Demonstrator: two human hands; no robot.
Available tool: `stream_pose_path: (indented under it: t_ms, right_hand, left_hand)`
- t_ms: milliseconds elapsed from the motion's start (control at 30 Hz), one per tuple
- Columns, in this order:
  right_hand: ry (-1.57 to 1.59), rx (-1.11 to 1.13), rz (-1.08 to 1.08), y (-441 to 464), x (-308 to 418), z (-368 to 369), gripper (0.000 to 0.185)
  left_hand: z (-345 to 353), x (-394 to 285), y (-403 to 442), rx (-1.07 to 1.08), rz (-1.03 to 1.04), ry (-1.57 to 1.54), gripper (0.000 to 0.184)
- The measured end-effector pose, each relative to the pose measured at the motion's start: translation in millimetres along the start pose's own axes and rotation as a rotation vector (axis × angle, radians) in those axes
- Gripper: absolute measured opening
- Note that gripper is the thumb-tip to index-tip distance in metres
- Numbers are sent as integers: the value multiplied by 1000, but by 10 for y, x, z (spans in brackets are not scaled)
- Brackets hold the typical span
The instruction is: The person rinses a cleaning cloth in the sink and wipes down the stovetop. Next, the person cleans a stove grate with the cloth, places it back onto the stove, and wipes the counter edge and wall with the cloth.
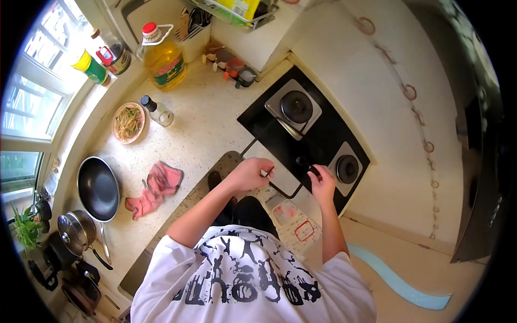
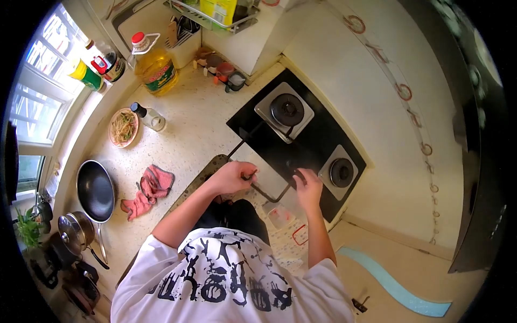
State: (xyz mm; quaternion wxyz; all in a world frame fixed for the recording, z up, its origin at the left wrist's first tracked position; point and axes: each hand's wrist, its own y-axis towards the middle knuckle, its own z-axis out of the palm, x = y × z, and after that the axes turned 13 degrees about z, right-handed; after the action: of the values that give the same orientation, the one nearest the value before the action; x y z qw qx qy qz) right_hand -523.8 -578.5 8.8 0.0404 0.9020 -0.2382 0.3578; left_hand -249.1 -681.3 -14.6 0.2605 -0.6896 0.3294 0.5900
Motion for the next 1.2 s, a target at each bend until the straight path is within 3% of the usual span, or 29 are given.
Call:
stream_pose_path:
  t_ms: [167,267,300,400,433,633,1200]
  right_hand:
    - [-35,-154,-99,554,-142,155,21]
    - [-51,-205,-113,888,-155,212,18]
    - [-41,-219,-123,1006,-184,243,18]
    - [-55,-262,-129,1377,-413,352,19]
    - [-36,-273,-133,1513,-505,406,19]
    - [-8,-264,-105,2195,-989,629,20]
    - [6,-296,8,2559,-1598,947,21]
  left_hand:
    - [-127,186,503,-69,76,82,42]
    - [-233,248,840,-22,6,30,41]
    - [-228,313,944,-105,149,126,39]
    - [-236,515,1294,-102,33,98,34]
    - [-245,593,1435,-83,61,260,29]
    - [-121,1000,2000,-201,14,280,24]
    - [-28,1224,2466,-114,-158,299,36]
